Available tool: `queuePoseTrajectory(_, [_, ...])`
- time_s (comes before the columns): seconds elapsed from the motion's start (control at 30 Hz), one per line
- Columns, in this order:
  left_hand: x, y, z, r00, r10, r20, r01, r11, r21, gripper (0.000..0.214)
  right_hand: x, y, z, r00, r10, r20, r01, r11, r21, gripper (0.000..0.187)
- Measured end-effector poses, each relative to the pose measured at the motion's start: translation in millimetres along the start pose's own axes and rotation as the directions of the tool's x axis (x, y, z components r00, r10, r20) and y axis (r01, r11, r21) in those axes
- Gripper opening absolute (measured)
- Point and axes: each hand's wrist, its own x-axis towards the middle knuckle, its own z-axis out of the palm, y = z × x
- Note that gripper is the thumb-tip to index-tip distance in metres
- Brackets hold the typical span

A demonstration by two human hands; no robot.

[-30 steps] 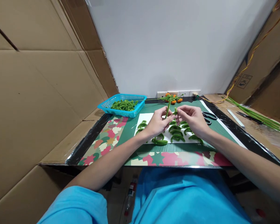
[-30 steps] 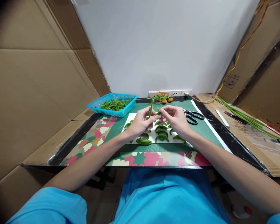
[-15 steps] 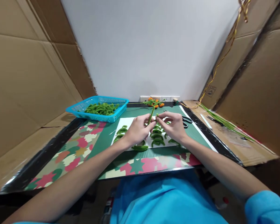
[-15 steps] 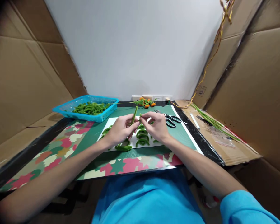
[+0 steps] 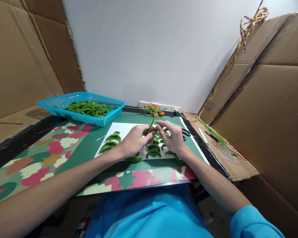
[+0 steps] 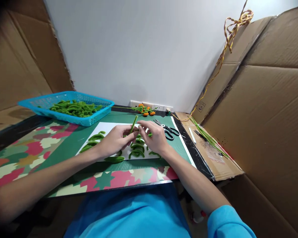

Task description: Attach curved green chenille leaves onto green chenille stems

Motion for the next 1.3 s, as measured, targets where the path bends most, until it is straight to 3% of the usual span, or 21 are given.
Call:
queuePoseTrajectory(0.17, [2.3, 0.4, 3.6, 0.987, -0.070, 0.145, 0.113, 0.942, -0.317, 0.034, -0.8, 0.8, -11.1, 0.990, -0.120, 0.075, 0.117, 0.992, 0.045, 0.048])
queuePoseTrajectory(0.3, [-0.7, 5.3, 5.0, 0.970, -0.100, 0.221, 0.188, 0.886, -0.425, 0.033, 0.1, 2.9, -18.3, 0.989, -0.129, 0.075, 0.130, 0.992, -0.010, 0.051])
queuePoseTrajectory(0.4, [-4.1, 9.9, 5.5, 0.957, -0.089, 0.274, 0.209, 0.870, -0.447, 0.031, 0.5, 5.2, -19.3, 0.992, -0.093, 0.083, 0.096, 0.994, -0.043, 0.047])
queuePoseTrajectory(0.67, [-0.5, -3.6, 3.3, 0.971, -0.108, 0.215, 0.196, 0.872, -0.448, 0.025, 1.6, 7.9, -14.5, 0.994, -0.099, 0.045, 0.100, 0.994, -0.031, 0.025])
queuePoseTrajectory(1.03, [-4.5, -4.9, -4.8, 0.985, -0.009, 0.171, 0.056, 0.960, -0.275, 0.040, 2.2, 2.6, -11.6, 0.993, -0.104, 0.052, 0.104, 0.994, -0.015, 0.014])
queuePoseTrajectory(1.2, [-5.4, -5.1, -4.9, 0.970, -0.044, 0.239, 0.131, 0.924, -0.359, 0.036, 0.0, -0.3, -10.2, 0.996, -0.070, 0.050, 0.069, 0.998, 0.009, 0.012])
queuePoseTrajectory(1.3, [-5.7, -5.3, -2.0, 0.972, -0.084, 0.218, 0.170, 0.896, -0.411, 0.037, -2.0, -2.7, -9.9, 0.998, -0.042, 0.039, 0.042, 0.999, 0.003, 0.012])
